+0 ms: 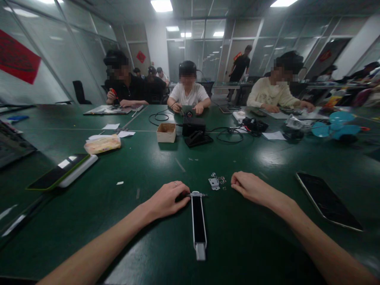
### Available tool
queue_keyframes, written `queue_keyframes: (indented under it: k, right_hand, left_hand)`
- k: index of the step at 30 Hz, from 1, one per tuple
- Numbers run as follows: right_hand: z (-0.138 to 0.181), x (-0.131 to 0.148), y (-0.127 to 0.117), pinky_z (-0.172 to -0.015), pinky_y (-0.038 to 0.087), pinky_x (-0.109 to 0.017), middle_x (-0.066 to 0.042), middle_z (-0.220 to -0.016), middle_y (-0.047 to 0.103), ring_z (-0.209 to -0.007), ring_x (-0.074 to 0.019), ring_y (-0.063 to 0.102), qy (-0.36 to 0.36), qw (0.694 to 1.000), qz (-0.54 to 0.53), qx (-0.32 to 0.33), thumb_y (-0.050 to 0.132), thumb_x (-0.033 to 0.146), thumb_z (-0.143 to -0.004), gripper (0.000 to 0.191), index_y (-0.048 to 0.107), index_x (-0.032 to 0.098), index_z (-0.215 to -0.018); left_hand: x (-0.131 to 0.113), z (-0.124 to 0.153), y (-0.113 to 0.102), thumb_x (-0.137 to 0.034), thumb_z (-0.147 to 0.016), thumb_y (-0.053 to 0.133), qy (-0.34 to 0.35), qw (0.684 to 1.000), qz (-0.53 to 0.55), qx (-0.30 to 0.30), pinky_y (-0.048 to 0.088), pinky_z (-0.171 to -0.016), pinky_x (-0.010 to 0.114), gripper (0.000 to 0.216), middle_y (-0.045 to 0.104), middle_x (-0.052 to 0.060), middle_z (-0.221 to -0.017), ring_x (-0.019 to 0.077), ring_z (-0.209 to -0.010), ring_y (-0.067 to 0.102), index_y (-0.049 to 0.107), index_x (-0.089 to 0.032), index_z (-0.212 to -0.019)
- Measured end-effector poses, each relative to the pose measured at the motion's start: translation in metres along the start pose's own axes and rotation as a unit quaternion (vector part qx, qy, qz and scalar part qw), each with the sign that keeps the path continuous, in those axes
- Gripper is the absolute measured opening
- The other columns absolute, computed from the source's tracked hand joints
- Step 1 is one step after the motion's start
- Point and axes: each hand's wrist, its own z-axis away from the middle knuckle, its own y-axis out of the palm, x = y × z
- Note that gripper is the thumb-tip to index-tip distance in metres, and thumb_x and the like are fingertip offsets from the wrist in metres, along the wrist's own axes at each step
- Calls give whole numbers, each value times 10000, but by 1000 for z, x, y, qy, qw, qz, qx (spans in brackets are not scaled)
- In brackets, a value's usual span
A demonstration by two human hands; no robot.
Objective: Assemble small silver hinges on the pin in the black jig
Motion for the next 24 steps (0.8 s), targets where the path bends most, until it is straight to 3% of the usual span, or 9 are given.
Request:
queue_keyframes:
  k: [5, 10, 24]
  right_hand:
    - [5, 23, 7, -665, 449, -312, -70, -865, 609, -737, -176, 572, -97, 992, -34, -75, 461, 219, -885, 131, 578, 167, -857]
    - [6, 51, 28, -645, 467, -276, -48, -845, 606, -715, -143, 559, -219, 957, -139, -127, 486, 154, -878, 103, 584, 154, -912]
    - [3, 53, 41, -655, 489, -281, -47, -841, 616, -716, -142, 567, -270, 933, -184, -153, 501, 151, -886, 129, 603, 147, -965]
  left_hand:
    - [2, 0, 1, -226, -880, 516, 7, 1000, -5, -6, 459, -637, 253, 108, 600, 36, -818, 152, -721, 567, 579, -156, -932]
    - [2, 0, 3, -220, -876, 514, 7, 1000, -12, -7, 450, -627, 250, 105, 594, 31, -795, 151, -700, 559, 578, -153, -927]
    - [2, 0, 3, -218, -877, 517, 18, 1000, -6, -11, 437, -616, 240, 109, 588, 30, -790, 142, -686, 553, 582, -141, -919]
